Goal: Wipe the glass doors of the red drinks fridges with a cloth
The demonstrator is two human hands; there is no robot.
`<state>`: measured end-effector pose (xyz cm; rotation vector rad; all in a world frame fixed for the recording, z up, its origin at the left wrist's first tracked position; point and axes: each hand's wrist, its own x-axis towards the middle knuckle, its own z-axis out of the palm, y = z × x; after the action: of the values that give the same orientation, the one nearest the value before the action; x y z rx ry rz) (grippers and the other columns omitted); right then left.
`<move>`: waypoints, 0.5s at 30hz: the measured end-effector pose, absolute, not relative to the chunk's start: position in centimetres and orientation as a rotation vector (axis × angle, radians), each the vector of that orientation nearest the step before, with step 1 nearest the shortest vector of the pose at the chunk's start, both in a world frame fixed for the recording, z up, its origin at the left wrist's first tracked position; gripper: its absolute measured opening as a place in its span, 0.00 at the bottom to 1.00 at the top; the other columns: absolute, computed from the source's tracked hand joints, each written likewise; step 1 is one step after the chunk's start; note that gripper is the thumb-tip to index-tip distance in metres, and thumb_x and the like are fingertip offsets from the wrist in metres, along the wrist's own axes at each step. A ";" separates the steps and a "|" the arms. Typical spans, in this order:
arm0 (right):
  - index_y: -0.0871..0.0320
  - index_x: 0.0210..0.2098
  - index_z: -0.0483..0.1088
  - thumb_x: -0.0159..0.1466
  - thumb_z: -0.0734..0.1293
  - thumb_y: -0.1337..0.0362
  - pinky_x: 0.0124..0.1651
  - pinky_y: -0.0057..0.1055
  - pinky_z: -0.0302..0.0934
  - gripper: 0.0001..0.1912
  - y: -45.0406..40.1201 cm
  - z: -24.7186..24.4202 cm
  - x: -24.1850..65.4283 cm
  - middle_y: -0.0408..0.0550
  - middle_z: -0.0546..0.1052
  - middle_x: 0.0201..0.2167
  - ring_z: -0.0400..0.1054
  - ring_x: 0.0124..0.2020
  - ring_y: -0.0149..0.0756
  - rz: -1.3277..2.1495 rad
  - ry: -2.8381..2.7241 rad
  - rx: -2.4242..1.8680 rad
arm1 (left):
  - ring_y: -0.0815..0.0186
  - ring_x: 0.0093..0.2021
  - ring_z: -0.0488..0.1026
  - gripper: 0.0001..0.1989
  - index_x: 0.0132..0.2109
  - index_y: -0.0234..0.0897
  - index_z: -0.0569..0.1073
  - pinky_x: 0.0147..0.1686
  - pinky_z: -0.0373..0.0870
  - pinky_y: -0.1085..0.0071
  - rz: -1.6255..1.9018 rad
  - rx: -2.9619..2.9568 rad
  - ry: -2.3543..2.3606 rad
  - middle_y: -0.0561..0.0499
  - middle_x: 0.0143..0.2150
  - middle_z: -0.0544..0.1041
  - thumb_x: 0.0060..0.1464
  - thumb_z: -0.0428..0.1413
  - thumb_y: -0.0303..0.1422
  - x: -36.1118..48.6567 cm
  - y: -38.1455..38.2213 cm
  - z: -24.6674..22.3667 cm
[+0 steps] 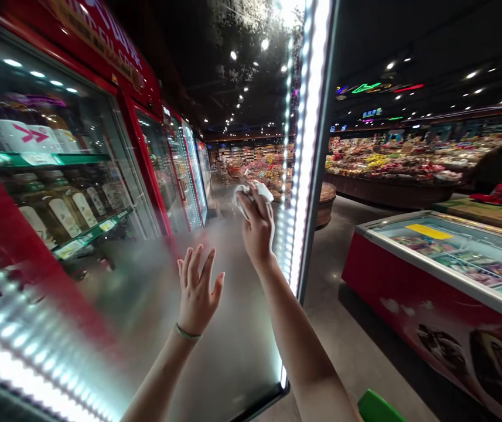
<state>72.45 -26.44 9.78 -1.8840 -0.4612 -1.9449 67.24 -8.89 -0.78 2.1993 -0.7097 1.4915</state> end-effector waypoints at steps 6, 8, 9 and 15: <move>0.46 0.58 0.77 0.72 0.65 0.70 0.57 0.42 0.72 0.19 -28.1 8.4 73.5 0.49 0.74 0.47 0.73 0.52 0.40 -2.036 -0.293 -1.782 | 0.52 0.81 0.49 0.31 0.74 0.39 0.65 0.79 0.40 0.48 1.524 2.192 -0.644 0.37 0.74 0.67 0.66 0.59 0.29 67.5 -10.4 0.1; 0.47 0.58 0.75 0.71 0.65 0.70 0.54 0.41 0.73 0.19 -28.7 8.4 73.3 0.48 0.74 0.46 0.73 0.50 0.39 -2.018 -0.296 -1.724 | 0.52 0.81 0.49 0.32 0.74 0.41 0.66 0.79 0.39 0.47 1.531 2.187 -0.607 0.38 0.73 0.68 0.66 0.59 0.28 67.4 -10.8 0.1; 0.48 0.57 0.75 0.71 0.66 0.71 0.53 0.41 0.73 0.18 -29.0 8.5 73.2 0.48 0.73 0.45 0.73 0.49 0.39 -2.021 -0.296 -1.685 | 0.52 0.81 0.49 0.32 0.74 0.42 0.65 0.79 0.39 0.47 1.535 2.190 -0.588 0.38 0.74 0.67 0.65 0.60 0.28 67.4 -11.0 0.0; 0.49 0.53 0.78 0.72 0.66 0.71 0.53 0.39 0.73 0.15 -29.8 9.0 72.5 0.47 0.74 0.45 0.75 0.47 0.37 -1.975 -0.372 -1.712 | 0.46 0.82 0.44 0.35 0.75 0.47 0.65 0.78 0.33 0.40 1.561 2.261 -0.490 0.38 0.75 0.64 0.64 0.62 0.32 67.8 -12.0 -0.2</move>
<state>72.54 -29.80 9.02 -1.7118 -0.3723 -1.9753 67.82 -12.04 -0.25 2.2606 -0.4897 1.5607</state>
